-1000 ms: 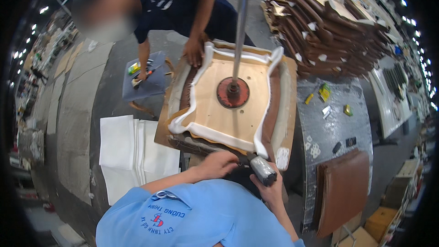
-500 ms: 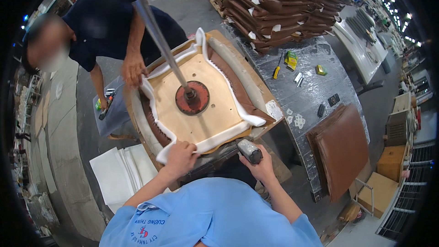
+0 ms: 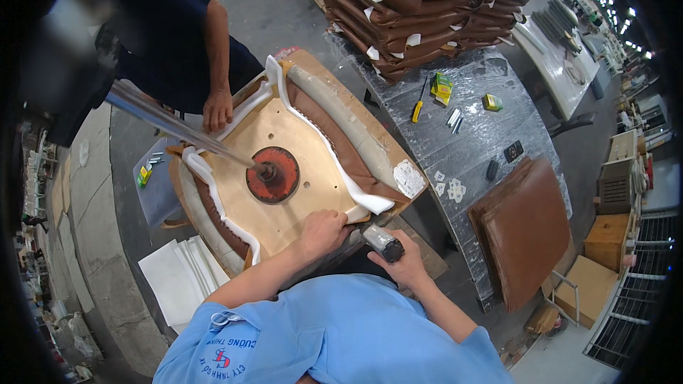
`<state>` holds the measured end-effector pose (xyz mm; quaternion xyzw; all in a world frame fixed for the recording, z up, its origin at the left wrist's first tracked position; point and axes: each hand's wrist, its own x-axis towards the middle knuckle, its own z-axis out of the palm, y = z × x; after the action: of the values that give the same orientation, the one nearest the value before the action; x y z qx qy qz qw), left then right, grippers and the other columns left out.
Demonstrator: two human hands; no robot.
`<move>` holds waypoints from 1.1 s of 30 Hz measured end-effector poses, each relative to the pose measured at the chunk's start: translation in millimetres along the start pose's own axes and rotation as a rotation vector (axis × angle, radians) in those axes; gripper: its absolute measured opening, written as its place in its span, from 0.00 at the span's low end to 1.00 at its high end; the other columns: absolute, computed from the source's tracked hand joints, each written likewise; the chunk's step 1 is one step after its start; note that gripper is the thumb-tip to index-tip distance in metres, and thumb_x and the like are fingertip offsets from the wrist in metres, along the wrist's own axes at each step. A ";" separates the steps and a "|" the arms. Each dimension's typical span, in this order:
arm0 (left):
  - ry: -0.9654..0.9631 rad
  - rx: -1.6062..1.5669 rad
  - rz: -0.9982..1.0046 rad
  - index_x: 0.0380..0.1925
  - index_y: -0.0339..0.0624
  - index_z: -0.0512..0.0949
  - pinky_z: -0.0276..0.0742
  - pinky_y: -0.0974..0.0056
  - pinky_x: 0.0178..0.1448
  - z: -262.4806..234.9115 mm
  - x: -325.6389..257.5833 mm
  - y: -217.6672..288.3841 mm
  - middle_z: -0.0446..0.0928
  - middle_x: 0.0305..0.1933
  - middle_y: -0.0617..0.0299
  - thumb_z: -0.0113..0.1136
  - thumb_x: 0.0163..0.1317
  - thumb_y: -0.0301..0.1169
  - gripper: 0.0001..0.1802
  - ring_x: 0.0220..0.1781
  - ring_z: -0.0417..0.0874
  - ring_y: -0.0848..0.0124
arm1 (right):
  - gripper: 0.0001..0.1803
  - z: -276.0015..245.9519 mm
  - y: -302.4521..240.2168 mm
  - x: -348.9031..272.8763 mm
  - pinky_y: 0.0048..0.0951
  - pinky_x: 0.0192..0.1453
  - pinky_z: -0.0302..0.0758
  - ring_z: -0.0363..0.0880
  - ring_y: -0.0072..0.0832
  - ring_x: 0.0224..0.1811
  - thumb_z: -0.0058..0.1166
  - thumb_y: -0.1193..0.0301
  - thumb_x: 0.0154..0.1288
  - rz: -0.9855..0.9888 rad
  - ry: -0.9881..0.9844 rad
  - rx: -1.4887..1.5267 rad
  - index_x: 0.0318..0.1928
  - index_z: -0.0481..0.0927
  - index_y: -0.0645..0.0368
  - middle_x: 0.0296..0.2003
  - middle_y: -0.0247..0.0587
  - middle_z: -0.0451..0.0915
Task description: The person staples white fabric onto a chair base using a staple gun while a coworker assists by holding the fabric. The person then places a brown leather cover over the chair and continues stapling the fabric around the edges.
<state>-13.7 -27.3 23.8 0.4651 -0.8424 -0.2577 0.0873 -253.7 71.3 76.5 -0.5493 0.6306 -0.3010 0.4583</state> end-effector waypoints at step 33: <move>0.388 -0.213 -0.142 0.33 0.48 0.93 0.68 0.46 0.63 23.3 -15.0 -15.3 0.82 0.43 0.60 0.73 0.67 0.41 0.11 0.58 0.79 0.58 | 0.21 16.3 -54.6 35.1 0.30 0.33 0.85 0.88 0.22 0.29 0.74 0.69 0.72 0.410 -0.165 -0.114 0.60 0.84 0.62 0.38 0.36 0.89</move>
<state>-3.2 -13.3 -2.5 0.5524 -0.7429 -0.2564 0.2779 -215.3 27.5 109.6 -0.4574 0.7053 -0.1195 0.5282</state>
